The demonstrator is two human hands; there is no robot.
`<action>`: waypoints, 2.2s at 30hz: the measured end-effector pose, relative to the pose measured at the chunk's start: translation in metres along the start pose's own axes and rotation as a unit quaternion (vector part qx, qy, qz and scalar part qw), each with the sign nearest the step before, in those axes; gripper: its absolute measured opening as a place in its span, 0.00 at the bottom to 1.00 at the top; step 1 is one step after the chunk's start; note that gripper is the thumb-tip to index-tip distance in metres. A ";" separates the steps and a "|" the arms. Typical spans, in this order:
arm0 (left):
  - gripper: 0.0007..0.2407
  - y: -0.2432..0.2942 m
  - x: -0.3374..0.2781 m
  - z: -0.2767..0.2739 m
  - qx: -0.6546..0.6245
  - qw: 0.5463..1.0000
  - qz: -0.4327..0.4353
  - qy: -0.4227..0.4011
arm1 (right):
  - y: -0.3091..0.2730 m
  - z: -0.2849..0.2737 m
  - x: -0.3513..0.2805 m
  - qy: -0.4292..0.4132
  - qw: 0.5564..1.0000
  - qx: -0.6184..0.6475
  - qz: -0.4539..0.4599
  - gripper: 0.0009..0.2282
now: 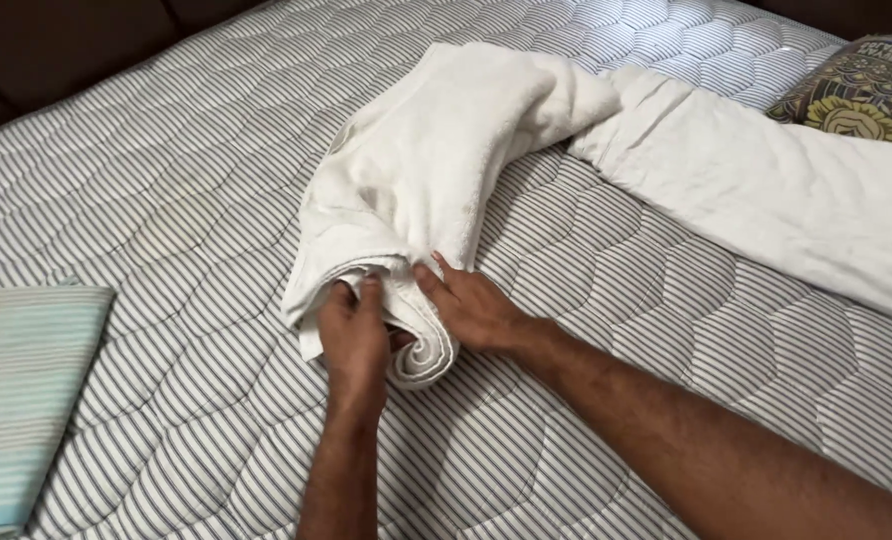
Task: The person unfolds a white towel on a bed, smooths it out, and then folds it into a neat rectangular shape. The person also briefly handles a striped pillowcase before focusing on the towel.
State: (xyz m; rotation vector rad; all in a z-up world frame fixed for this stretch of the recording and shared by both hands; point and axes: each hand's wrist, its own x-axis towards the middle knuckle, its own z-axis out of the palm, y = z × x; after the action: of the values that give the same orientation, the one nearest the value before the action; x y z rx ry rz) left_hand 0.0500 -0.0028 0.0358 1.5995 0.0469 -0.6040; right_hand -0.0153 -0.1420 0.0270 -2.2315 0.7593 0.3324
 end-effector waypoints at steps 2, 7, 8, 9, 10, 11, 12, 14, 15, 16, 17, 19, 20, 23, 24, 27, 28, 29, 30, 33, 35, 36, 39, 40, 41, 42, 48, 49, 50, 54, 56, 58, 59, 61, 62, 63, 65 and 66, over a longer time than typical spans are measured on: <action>0.15 -0.012 0.014 -0.007 0.008 0.998 0.062 0.029 | 0.014 -0.001 0.006 -0.013 0.998 0.057 -0.024 0.39; 0.14 -0.001 0.019 -0.027 -0.051 0.988 0.113 0.097 | 0.053 0.002 0.027 -0.032 0.974 0.209 -0.077 0.40; 0.13 0.001 0.017 -0.032 -0.079 0.983 0.114 0.122 | 0.058 0.003 0.027 -0.036 0.969 0.235 -0.068 0.40; 0.12 0.004 0.016 -0.036 -0.108 0.976 0.115 0.148 | 0.063 0.005 0.027 -0.041 0.963 0.261 -0.060 0.39; 0.12 -0.005 0.027 -0.046 -0.109 0.976 0.116 0.147 | 0.066 0.001 0.025 -0.040 0.963 0.261 -0.061 0.39; 0.11 -0.013 0.038 -0.055 -0.119 0.963 0.157 0.182 | 0.069 -0.003 0.023 -0.017 0.957 0.283 -0.057 0.38; 0.10 -0.022 0.049 -0.065 -0.129 0.947 0.198 0.215 | 0.072 -0.006 0.021 0.006 0.951 0.306 -0.053 0.38; 0.10 0.001 0.034 -0.069 -0.158 0.938 0.177 0.252 | 0.074 -0.033 0.016 0.046 0.923 0.381 -0.035 0.33; 0.10 0.011 0.027 -0.071 -0.186 0.927 0.154 0.287 | 0.076 -0.045 0.012 0.085 0.888 0.452 -0.015 0.29; 0.10 0.012 0.026 -0.072 -0.185 0.928 0.154 0.285 | 0.087 -0.067 0.019 0.087 0.887 0.453 -0.014 0.29; 0.09 0.014 0.026 -0.073 -0.201 0.920 0.182 0.284 | 0.097 -0.089 0.025 0.131 0.862 0.488 -0.033 0.24; 0.09 0.016 0.023 -0.072 -0.219 0.909 0.212 0.284 | 0.091 -0.132 0.016 0.172 0.835 0.520 -0.054 0.20; 0.10 0.017 0.022 -0.068 -0.247 0.910 0.222 0.249 | 0.075 -0.154 0.001 0.210 0.815 0.531 -0.092 0.21; 0.12 0.001 0.035 -0.069 -0.309 0.915 0.215 0.144 | 0.069 -0.184 -0.034 0.246 0.762 0.577 -0.161 0.22; 0.15 -0.005 0.044 -0.073 -0.341 0.915 0.202 0.076 | 0.071 -0.190 -0.041 0.243 0.727 0.612 -0.196 0.21; 0.17 -0.007 0.033 -0.064 -0.491 0.871 0.022 0.002 | 0.093 -0.154 -0.075 0.222 0.641 0.715 -0.168 0.22; 0.17 0.003 0.018 -0.060 -0.491 0.871 0.025 0.003 | 0.114 -0.131 -0.077 0.220 0.640 0.717 -0.170 0.22; 0.19 0.013 0.004 -0.055 -0.482 0.876 -0.015 0.009 | 0.135 -0.107 -0.079 0.236 0.623 0.740 -0.092 0.22; 0.22 0.024 -0.012 -0.052 -0.471 0.880 -0.053 0.017 | 0.155 -0.081 -0.079 0.244 0.601 0.761 -0.012 0.23; 0.21 0.002 0.003 -0.047 -0.205 0.975 -0.051 0.069 | 0.178 -0.027 -0.082 0.218 0.562 0.779 0.174 0.21; 0.19 -0.018 0.012 -0.044 -0.170 0.983 -0.016 0.061 | 0.185 -0.012 -0.081 0.224 0.612 0.746 0.137 0.21; 0.18 -0.025 0.018 -0.041 -0.135 0.989 0.021 0.054 | 0.187 -0.007 -0.078 0.227 0.660 0.710 0.095 0.20; 0.21 -0.018 0.015 -0.038 -0.214 0.976 0.008 0.046 | 0.251 0.032 -0.043 0.266 0.754 0.597 0.055 0.19; 0.21 -0.008 0.010 -0.036 -0.217 0.975 0.007 0.043 | 0.239 0.028 -0.053 0.269 0.756 0.595 0.054 0.19; 0.22 0.002 0.005 -0.034 -0.219 0.974 -0.025 0.056 | 0.226 0.025 -0.062 0.286 0.790 0.538 0.070 0.18; 0.24 0.012 -0.001 -0.038 -0.218 0.972 -0.055 0.074 | 0.211 0.027 -0.069 0.296 0.821 0.481 0.086 0.18; 0.31 -0.017 0.043 -0.039 -0.232 0.965 -0.111 0.056 | 0.186 0.011 -0.091 0.297 0.827 0.462 0.121 0.23; 0.31 -0.028 0.048 -0.034 -0.233 0.964 -0.116 0.057 | 0.196 0.009 -0.090 0.296 0.828 0.459 0.125 0.23; 0.31 -0.036 0.054 -0.031 -0.222 0.974 -0.026 0.035 | 0.203 0.008 -0.086 0.364 0.850 0.370 0.087 0.26; 0.30 0.023 -0.013 -0.001 -0.058 0.997 -0.032 0.042 | 0.186 -0.011 -0.102 0.495 0.860 -0.069 -0.102 0.29; 0.29 0.021 -0.027 0.006 -0.010 0.999 -0.001 -0.042 | 0.126 -0.025 -0.113 0.410 0.906 0.011 -0.104 0.32; 0.29 0.008 -0.035 0.015 0.041 0.991 0.033 -0.125 | 0.077 -0.033 -0.118 0.319 0.937 0.093 -0.106 0.35; 0.31 -0.005 -0.035 0.021 0.043 0.973 0.107 -0.198 | 0.059 -0.033 -0.118 0.211 0.968 0.075 -0.114 0.42; 0.34 -0.016 -0.037 0.023 0.044 0.945 0.182 -0.267 | 0.038 -0.029 -0.114 0.100 0.986 0.054 -0.121 0.49; 0.35 -0.014 -0.040 0.018 0.091 0.947 0.157 -0.264 | 0.036 -0.023 -0.111 0.064 0.989 0.087 -0.101 0.46; 0.37 -0.013 -0.043 0.014 0.137 0.947 0.131 -0.260 | 0.033 -0.018 -0.109 0.027 0.989 0.120 -0.081 0.43; 0.37 -0.006 -0.045 0.005 0.145 0.950 0.126 -0.244 | 0.088 0.016 -0.077 0.071 0.980 0.147 -0.118 0.38; 0.37 -0.004 -0.047 0.001 0.155 0.952 0.117 -0.235 | 0.116 0.034 -0.061 0.116 0.966 0.176 -0.148 0.33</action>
State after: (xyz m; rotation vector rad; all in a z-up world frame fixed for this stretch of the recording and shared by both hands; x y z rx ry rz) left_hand 0.0082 0.0121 0.0510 1.6889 -0.6109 -0.8193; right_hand -0.1347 -0.1557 -0.0354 -2.0206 0.5415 -0.2008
